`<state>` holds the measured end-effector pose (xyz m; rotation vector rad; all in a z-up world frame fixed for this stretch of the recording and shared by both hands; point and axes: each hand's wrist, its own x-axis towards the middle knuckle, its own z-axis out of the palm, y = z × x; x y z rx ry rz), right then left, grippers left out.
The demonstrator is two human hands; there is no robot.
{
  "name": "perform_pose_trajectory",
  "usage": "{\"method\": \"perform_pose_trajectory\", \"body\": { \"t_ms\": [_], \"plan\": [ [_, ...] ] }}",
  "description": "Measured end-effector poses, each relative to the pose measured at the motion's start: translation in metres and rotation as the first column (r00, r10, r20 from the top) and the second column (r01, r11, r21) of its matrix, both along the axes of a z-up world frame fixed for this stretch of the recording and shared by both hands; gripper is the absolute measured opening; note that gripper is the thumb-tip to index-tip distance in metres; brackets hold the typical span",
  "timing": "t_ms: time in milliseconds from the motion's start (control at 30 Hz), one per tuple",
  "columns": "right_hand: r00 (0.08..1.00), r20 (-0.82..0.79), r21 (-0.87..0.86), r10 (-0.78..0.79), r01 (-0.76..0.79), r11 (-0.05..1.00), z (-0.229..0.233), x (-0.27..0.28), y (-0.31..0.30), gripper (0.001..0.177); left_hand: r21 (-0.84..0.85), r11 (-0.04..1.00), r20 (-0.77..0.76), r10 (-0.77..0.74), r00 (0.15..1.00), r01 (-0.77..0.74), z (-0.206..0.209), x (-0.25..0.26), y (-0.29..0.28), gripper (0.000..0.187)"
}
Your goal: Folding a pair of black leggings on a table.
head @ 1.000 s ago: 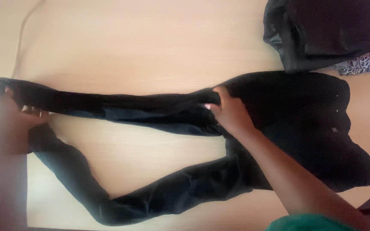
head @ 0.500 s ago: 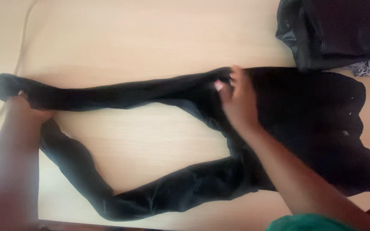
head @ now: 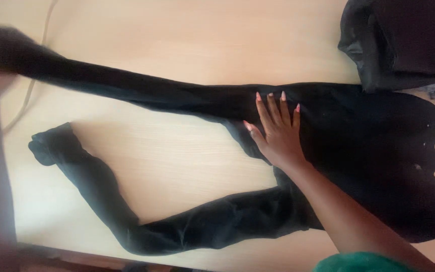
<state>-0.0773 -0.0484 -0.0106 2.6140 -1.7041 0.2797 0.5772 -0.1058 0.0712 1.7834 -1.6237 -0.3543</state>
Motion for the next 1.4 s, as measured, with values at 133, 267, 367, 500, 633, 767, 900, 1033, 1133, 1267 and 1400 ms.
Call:
{"method": "perform_pose_trajectory", "body": {
  "t_ms": [133, 267, 367, 500, 633, 767, 900, 1033, 1133, 1267, 1400],
  "plan": [
    [0.994, 0.108, -0.003, -0.002, 0.002, 1.000, -0.004, -0.001, 0.001, 0.076, -0.006, 0.990, -0.037, 0.142, 0.989, -0.142, -0.033, 0.036, -0.030, 0.051],
    [0.991, 0.132, -0.017, -0.011, 0.013, 1.000, -0.001, 0.001, 0.002, 0.074, -0.013, 0.963, -0.075, 0.267, 0.961, -0.269, -0.110, 0.066, -0.031, 0.063],
    [0.998, 0.064, -0.045, -0.021, 0.023, 0.999, -0.003, 0.003, 0.000, 0.074, -0.008, 0.930, -0.103, 0.366, 0.925, -0.369, -0.191, 0.034, -0.014, 0.072],
    [0.992, 0.116, -0.038, -0.041, 0.045, 0.998, -0.003, 0.002, -0.008, 0.072, -0.004, 0.877, -0.111, 0.477, 0.872, -0.480, -0.219, -0.042, 0.036, 0.082],
    [0.992, 0.102, -0.060, -0.077, 0.083, 0.995, -0.003, -0.001, -0.019, 0.073, 0.012, 0.888, 0.221, 0.446, 0.867, -0.460, -0.126, -0.184, 0.089, 0.075],
    [0.984, 0.089, 0.006, -0.154, 0.154, 0.988, 0.023, 0.023, -0.009, 0.075, 0.043, 0.858, 0.376, 0.461, 0.804, -0.512, -0.111, -0.202, 0.129, 0.072],
    [0.986, 0.162, 0.057, 0.026, -0.035, 0.998, 0.029, 0.064, 0.042, 0.078, 0.061, 0.775, 0.416, 0.553, 0.722, -0.629, -0.096, -0.182, 0.152, 0.081],
    [0.903, 0.326, 0.232, 0.280, -0.363, 0.902, 0.037, 0.085, 0.088, 0.072, 0.230, 0.521, 0.337, 0.750, 0.570, -0.822, -0.074, -0.168, 0.170, 0.101],
    [0.917, 0.309, 0.493, 0.254, -0.383, 0.781, 0.068, 0.089, 0.103, 0.074, 0.329, 0.416, 0.311, 0.800, 0.513, -0.848, -0.097, -0.132, 0.186, 0.109],
    [0.945, 0.174, 0.599, 0.278, -0.326, 0.732, 0.088, 0.086, 0.096, 0.079, 0.470, 0.509, -0.043, 0.829, 0.558, -0.721, -0.147, -0.065, 0.201, 0.090],
    [0.945, -0.023, 0.731, 0.325, -0.206, 0.650, 0.097, 0.080, 0.086, 0.076, 0.323, 0.836, -0.034, 0.479, 0.877, -0.444, -0.159, 0.003, 0.230, 0.062]
  ]
}}
